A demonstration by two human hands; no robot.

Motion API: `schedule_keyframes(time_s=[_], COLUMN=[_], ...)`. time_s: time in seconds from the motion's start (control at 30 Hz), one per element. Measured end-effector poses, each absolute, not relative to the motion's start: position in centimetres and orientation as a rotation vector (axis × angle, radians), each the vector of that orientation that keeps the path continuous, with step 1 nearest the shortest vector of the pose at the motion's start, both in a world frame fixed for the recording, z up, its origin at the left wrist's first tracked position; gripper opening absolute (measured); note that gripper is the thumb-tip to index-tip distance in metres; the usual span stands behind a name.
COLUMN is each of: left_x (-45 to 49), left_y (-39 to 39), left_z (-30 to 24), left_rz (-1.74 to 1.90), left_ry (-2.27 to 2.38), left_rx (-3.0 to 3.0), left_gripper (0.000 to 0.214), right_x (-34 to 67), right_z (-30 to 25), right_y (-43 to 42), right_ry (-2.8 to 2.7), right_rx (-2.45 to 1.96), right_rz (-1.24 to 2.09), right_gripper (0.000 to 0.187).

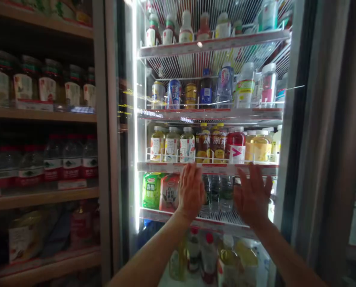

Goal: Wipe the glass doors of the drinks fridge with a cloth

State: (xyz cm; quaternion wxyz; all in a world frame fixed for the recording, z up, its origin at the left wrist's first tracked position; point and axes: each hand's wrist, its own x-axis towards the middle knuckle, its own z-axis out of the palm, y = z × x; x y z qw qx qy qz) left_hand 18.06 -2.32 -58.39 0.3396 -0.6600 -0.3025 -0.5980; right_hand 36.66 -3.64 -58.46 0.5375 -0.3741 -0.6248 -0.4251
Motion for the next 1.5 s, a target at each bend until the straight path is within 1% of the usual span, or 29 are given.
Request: schedule_keyframes(time_s=[0.07,0.1,0.17,0.27,0.3,0.37,0.43,0.5,0.57,0.67,0.73,0.8,0.87,0.93,1.0,1.07,1.13,1.2,1.27,1.33,1.37,1.5], left_x=[16.7,15.1,10.6,5.8,5.9,8.5,12.3,14.0,12.3,7.4,6.8,9.0,11.5,11.5,8.8,5.9,5.4,7.5,9.8,9.6,8.4,2.5], left_y=[-1.7,-1.5,-1.4,-1.5,-1.5,-1.3,-1.1,-1.1,-1.2,-1.5,-1.5,-1.4,-1.2,-1.1,-1.0,-1.1,-1.1,-1.1,-1.1,-1.1,-1.2,-1.3], left_z=[-58.4,-58.3,-57.9,-56.9,-56.6,-56.1,-55.7,-55.4,-55.1,-55.1,-55.6,-56.2,-56.7,-56.7,-56.2,-55.7,-55.4,-55.3,-55.4,-55.5,-55.5,-56.1], left_rz=[-1.37,-1.334,-1.384,-1.623,-1.66,-1.626,-1.477,-1.335,-1.344,-1.598,-1.678,-1.583,-1.383,-1.271,-1.32,-1.528,-1.621,-1.534,-1.323,-1.237,-1.265,-1.57], left_ry=[-0.658,-0.648,-0.744,-1.024,-1.073,-1.054,-0.855,-0.656,-0.657,-0.974,-1.082,-1.006,-0.827,-0.733,-0.788,-0.991,-1.085,-0.981,-0.781,-0.734,-0.787,-1.112], left_rx=[-1.725,-1.703,-1.58,-1.249,-1.182,-1.229,-1.46,-1.626,-1.62,-1.322,-1.213,-1.323,-1.519,-1.591,-1.514,-1.304,-1.22,-1.361,-1.556,-1.599,-1.566,-1.258], left_gripper=[0.053,0.053,0.052,0.051,0.05,0.049,0.051,0.05,0.046,0.042,0.046,0.051,0.051,0.051,0.053,0.054,0.057,0.059,0.057,0.055,0.055,0.057], right_x=[36.9,36.8,36.5,36.2,36.2,36.2,36.3,36.3,36.4,36.3,36.3,36.2,36.3,36.4,36.4,36.3,36.2,36.1,36.2,36.3,36.4,36.2], right_z=[-58.2,-58.3,-58.7,-59.1,-59.2,-59.2,-59.2,-59.1,-59.2,-59.3,-59.3,-59.3,-59.2,-59.2,-59.2,-59.3,-59.3,-59.2,-59.2,-59.2,-59.2,-59.3], right_y=[-3.1,-2.9,-2.6,-2.5,-2.4,-2.5,-2.5,-2.5,-2.5,-2.3,-2.2,-2.2,-2.3,-2.4,-2.4,-2.3,-2.3,-2.3,-2.3,-2.4,-2.5,-2.5], right_ry=[-1.492,-1.505,-1.506,-1.479,-1.472,-1.467,-1.456,-1.456,-1.46,-1.452,-1.439,-1.435,-1.442,-1.457,-1.459,-1.447,-1.435,-1.43,-1.434,-1.45,-1.455,-1.435], right_rx=[-0.92,-0.927,-0.926,-0.929,-0.93,-0.923,-0.91,-0.903,-0.898,-0.886,-0.887,-0.889,-0.895,-0.895,-0.895,-0.893,-0.891,-0.891,-0.893,-0.887,-0.881,-0.883], right_rz=[-0.991,-0.981,-0.975,-0.959,-0.954,-0.938,-0.924,-0.91,-0.903,-0.907,-0.913,-0.915,-0.91,-0.908,-0.912,-0.918,-0.912,-0.9,-0.885,-0.876,-0.873,-0.868], right_gripper=[0.054,0.052,0.049,0.048,0.049,0.052,0.054,0.056,0.057,0.058,0.059,0.058,0.057,0.056,0.055,0.055,0.055,0.055,0.055,0.055,0.055,0.059])
